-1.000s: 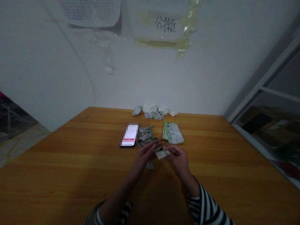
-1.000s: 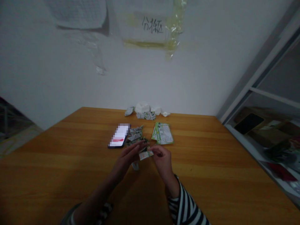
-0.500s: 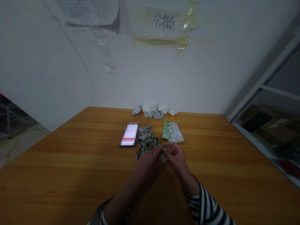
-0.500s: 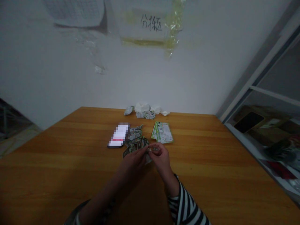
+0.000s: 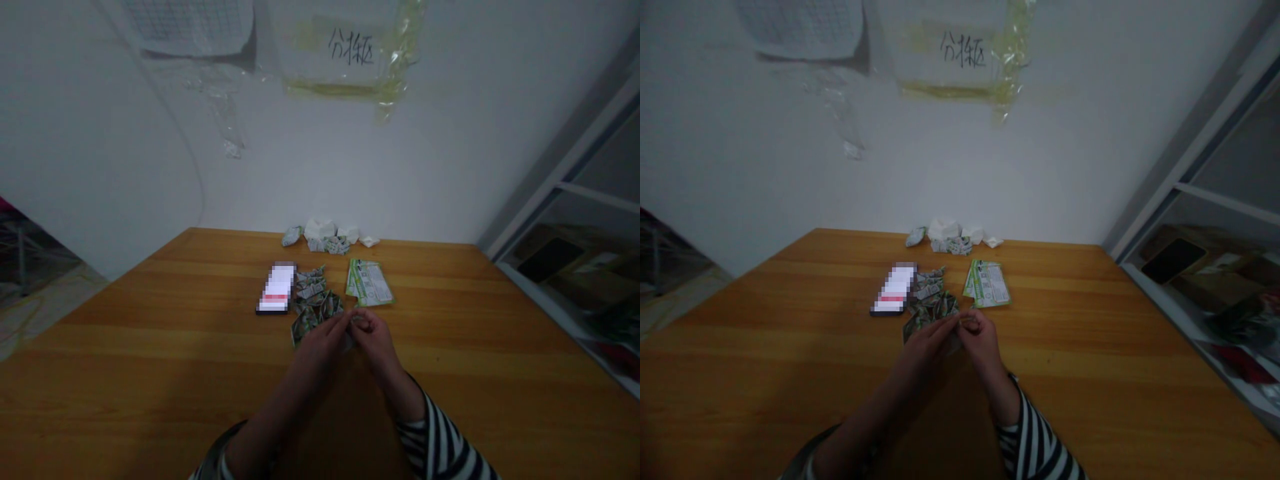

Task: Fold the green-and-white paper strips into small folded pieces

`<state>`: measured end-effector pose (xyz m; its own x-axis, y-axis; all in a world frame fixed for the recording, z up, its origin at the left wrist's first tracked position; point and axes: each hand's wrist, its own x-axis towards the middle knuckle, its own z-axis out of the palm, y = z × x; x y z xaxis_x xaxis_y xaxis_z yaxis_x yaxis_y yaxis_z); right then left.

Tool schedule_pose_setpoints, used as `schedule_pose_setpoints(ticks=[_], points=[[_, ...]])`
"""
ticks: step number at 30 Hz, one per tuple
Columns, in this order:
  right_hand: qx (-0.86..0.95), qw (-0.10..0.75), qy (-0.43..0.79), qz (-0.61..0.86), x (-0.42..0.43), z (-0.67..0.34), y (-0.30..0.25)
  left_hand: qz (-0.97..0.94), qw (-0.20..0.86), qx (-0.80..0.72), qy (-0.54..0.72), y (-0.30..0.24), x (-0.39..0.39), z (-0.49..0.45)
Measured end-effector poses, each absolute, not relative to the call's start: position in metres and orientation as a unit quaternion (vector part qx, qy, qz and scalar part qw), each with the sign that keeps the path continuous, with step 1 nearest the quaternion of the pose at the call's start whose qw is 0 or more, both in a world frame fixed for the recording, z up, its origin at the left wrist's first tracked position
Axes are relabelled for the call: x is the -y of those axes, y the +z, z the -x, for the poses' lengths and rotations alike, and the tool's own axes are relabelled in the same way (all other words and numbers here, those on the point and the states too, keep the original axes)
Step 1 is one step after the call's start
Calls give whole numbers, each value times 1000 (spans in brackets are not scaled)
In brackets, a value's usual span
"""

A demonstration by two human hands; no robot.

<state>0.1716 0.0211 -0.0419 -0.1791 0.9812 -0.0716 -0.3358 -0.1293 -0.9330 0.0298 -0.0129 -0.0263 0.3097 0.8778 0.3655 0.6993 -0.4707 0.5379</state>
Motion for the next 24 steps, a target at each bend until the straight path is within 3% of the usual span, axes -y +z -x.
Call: schedule_pose_setpoints(ticks=[7,12,16,24], points=[[417,562,608,374,-19,-174,-37,-761,204,-476,391,-28,13,-34],[501,544,563,368,-19,-176,-38,-642,326,-522,457,-25,7,-34],[607,507,495,361,-13,-174,-32,-621,374,-541,426,-30,1,-25],[580,488,484,437,-16,-177,-35,-585,344,-571,463,-27,1,-24]])
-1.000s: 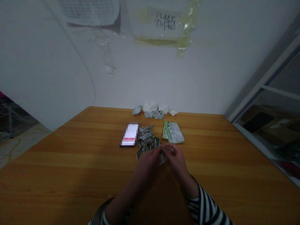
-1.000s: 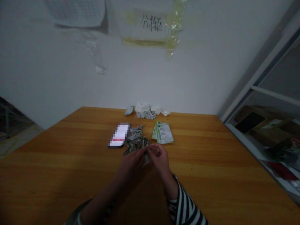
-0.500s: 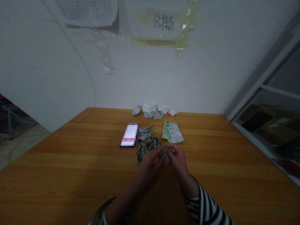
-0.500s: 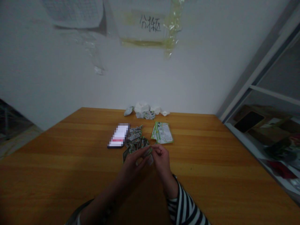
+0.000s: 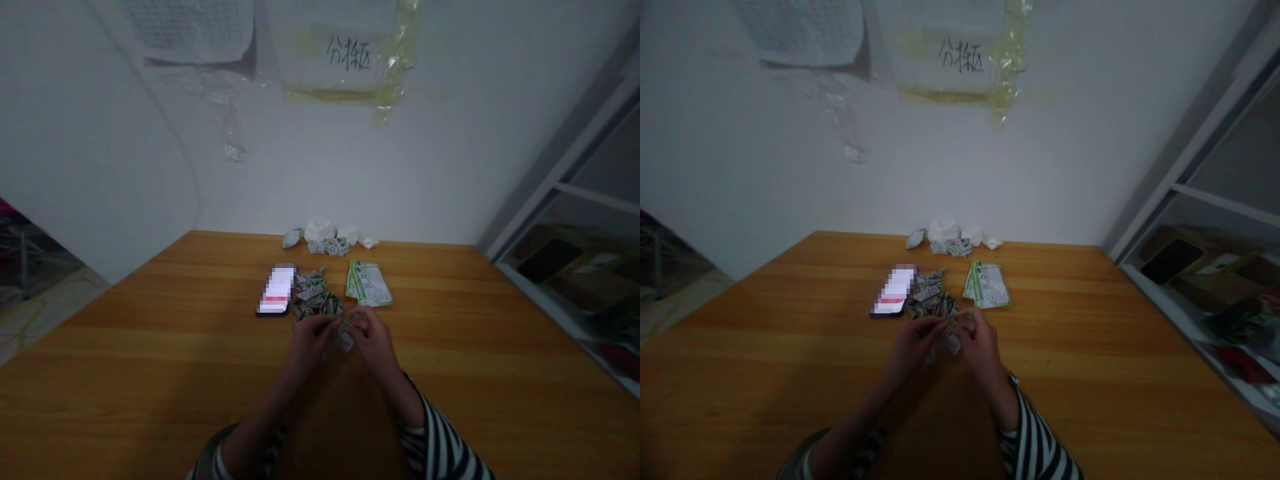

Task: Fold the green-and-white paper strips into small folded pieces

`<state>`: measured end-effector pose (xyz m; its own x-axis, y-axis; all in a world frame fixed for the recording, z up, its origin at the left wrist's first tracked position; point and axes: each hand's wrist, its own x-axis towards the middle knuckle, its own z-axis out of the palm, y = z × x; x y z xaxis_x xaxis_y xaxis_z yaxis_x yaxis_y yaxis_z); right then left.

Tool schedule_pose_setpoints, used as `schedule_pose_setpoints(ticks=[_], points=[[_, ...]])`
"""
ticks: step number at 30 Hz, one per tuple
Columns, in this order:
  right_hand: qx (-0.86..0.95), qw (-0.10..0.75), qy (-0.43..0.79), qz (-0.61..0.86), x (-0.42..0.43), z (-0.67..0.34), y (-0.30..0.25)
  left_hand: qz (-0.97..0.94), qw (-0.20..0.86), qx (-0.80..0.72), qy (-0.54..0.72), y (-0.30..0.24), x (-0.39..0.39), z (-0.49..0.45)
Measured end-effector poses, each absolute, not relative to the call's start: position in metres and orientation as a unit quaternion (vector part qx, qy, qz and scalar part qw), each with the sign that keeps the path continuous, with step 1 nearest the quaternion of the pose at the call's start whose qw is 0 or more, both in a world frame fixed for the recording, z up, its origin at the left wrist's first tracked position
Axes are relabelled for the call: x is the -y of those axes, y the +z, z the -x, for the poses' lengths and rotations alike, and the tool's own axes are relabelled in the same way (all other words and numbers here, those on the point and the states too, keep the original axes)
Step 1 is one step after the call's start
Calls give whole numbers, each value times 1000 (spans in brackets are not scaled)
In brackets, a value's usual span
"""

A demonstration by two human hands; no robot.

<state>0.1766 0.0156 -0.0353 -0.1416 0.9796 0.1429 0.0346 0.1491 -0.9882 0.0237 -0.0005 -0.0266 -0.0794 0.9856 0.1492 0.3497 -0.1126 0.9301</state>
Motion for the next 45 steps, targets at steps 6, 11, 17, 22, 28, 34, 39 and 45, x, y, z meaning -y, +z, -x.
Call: schedule_pose_setpoints(ticks=[6,11,17,22,28,34,39,45], points=[[613,462,500,400,-16,-175,-36,-630,269,-584,436,-22,4,-25],[618,415,503,439,-16,-172,-41,-652,199,-609,405,-22,7,-27],[662,440,424,434,-20,-178,-44,-666,296,-549,408,-29,3,-24],[605,475,495,405,-24,-177,-45,-651,297,-552,428,-37,1,-20],[623,502,386,458,-27,-186,-42,-632,335,-547,435,-24,4,-23],[565,478,548,389,-29,-185,-39,-581,407,-549,442,-11,4,-19],[558,472,600,326,-27,-183,-31,-562,525,-460,444,-1,3,-13],[569,440,630,293,-25,-191,-23,-576,537,-443,429,3,5,-10]])
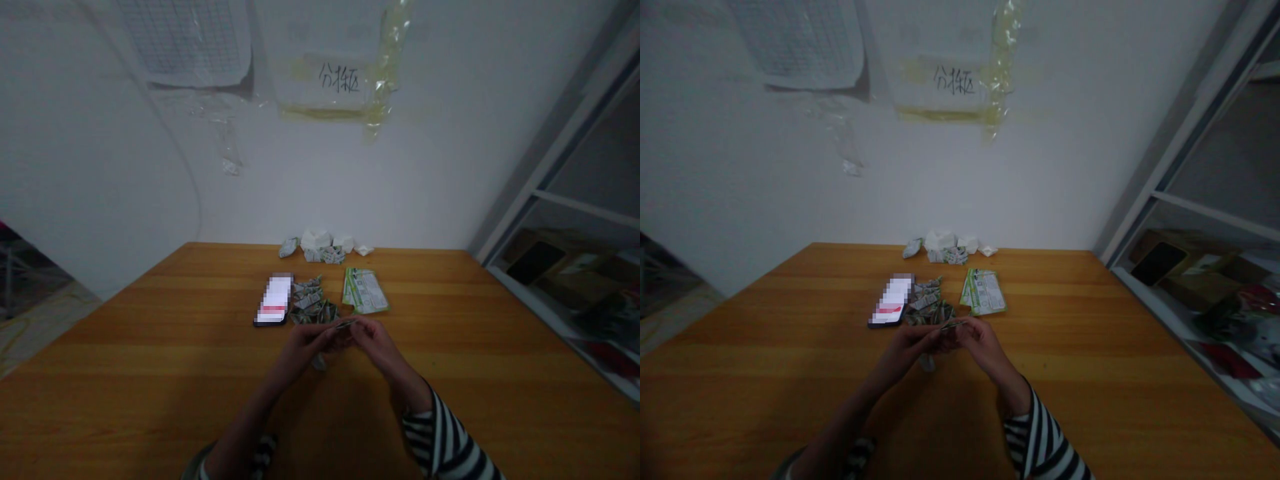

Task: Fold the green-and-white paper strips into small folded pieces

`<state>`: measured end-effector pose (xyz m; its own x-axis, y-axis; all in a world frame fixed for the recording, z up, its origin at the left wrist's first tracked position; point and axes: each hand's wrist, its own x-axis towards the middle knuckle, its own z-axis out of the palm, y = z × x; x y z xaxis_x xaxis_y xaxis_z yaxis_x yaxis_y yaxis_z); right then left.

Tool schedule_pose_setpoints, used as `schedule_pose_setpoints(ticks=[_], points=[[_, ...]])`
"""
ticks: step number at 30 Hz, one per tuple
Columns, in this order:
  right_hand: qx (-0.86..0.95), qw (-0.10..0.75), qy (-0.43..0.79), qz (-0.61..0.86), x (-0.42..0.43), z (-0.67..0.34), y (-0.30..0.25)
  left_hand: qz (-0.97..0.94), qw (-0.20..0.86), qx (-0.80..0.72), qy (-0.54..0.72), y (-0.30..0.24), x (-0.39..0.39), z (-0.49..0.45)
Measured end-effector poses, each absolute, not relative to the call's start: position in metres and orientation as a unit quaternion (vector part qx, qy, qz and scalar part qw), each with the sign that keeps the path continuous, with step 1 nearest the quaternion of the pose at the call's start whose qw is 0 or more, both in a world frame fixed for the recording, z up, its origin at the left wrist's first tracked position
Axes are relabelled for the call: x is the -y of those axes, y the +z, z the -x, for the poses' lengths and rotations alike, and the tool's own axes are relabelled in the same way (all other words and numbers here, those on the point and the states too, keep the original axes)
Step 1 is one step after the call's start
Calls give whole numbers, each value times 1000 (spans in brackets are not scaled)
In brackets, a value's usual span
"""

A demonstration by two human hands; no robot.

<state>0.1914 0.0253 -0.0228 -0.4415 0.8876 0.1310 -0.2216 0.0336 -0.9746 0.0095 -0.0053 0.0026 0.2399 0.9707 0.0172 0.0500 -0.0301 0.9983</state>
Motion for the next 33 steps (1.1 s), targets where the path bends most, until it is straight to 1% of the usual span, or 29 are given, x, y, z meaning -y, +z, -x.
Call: schedule_pose_setpoints(ticks=[4,10,15,19,24,27,33], points=[[563,427,653,273,-24,-197,-18,-571,543,-444,427,3,6,-3],[564,382,680,271,-27,-199,-26,-601,496,-465,419,0,6,0],[562,426,645,295,-28,-197,-30,-622,451,-471,434,0,7,-5],[571,419,646,283,-28,-198,-28,-609,445,-469,459,3,8,-5],[591,463,569,335,-28,-198,-31,-600,446,-468,471,-1,7,-5],[591,483,543,351,-28,-198,-31,-602,445,-463,475,-3,7,-4],[608,498,504,357,-25,-198,-24,-611,382,-479,501,-3,9,-3]])
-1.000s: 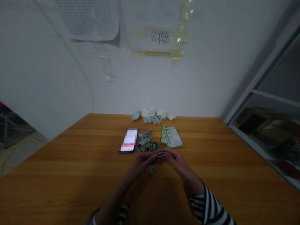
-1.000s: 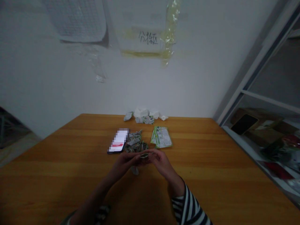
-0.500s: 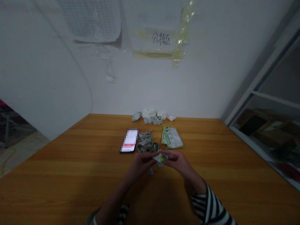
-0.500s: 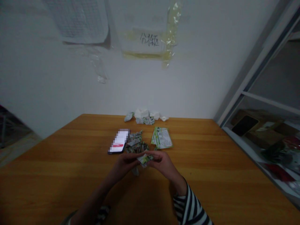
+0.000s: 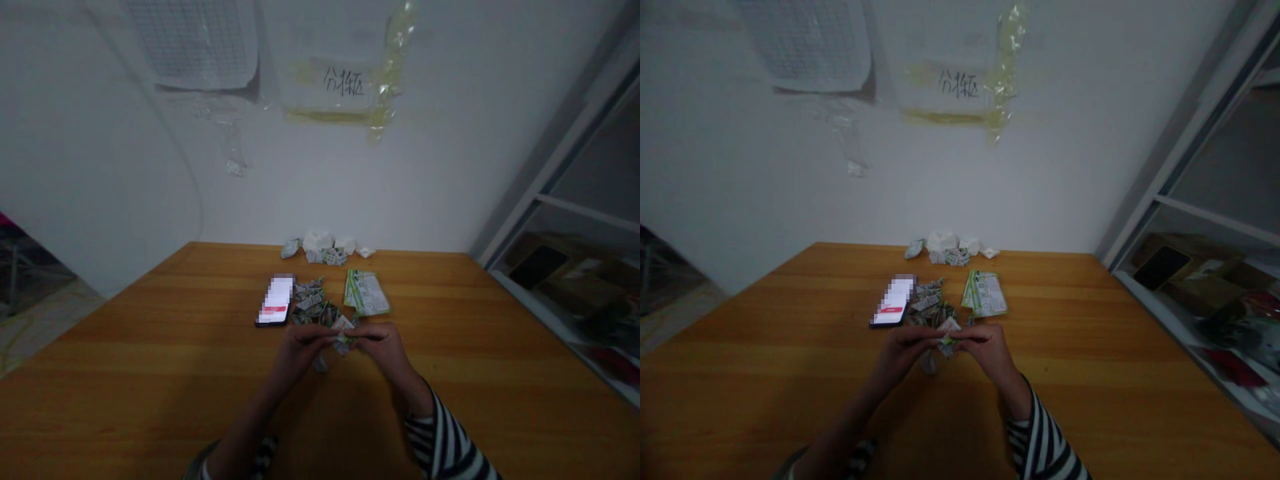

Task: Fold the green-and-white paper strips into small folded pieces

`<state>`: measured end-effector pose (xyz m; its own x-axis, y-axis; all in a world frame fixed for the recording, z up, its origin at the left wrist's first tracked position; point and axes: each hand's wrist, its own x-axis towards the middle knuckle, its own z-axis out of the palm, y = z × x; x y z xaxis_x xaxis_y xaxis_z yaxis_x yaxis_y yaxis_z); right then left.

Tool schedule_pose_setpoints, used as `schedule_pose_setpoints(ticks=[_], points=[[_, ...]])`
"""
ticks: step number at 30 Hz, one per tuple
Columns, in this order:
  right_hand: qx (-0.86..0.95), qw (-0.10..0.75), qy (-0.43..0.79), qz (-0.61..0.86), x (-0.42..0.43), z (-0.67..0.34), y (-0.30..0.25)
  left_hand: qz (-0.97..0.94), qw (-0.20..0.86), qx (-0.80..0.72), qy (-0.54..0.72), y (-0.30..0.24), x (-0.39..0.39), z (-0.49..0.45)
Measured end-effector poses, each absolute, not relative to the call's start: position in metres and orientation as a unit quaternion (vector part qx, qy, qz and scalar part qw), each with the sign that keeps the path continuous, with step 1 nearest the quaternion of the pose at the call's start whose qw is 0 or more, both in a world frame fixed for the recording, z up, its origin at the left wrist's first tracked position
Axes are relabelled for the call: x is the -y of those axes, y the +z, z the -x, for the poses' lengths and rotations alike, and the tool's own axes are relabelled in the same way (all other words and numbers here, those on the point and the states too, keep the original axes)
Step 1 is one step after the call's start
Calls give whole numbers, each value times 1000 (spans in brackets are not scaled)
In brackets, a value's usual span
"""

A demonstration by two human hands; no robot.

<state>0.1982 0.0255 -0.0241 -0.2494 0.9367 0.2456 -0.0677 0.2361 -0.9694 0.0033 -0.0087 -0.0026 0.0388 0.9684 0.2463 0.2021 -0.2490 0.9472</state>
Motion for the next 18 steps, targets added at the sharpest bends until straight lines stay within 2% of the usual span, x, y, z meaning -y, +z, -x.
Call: schedule_pose_setpoints(ticks=[3,10,18], points=[[609,512,482,366,-24,-196,-23,-596,375,-488,516,-4,9,-6],[591,551,429,403,-15,-185,-24,-463,454,-518,558,-7,13,-23],[483,576,555,356,-9,-173,-22,-388,502,-494,595,-10,12,-31]])
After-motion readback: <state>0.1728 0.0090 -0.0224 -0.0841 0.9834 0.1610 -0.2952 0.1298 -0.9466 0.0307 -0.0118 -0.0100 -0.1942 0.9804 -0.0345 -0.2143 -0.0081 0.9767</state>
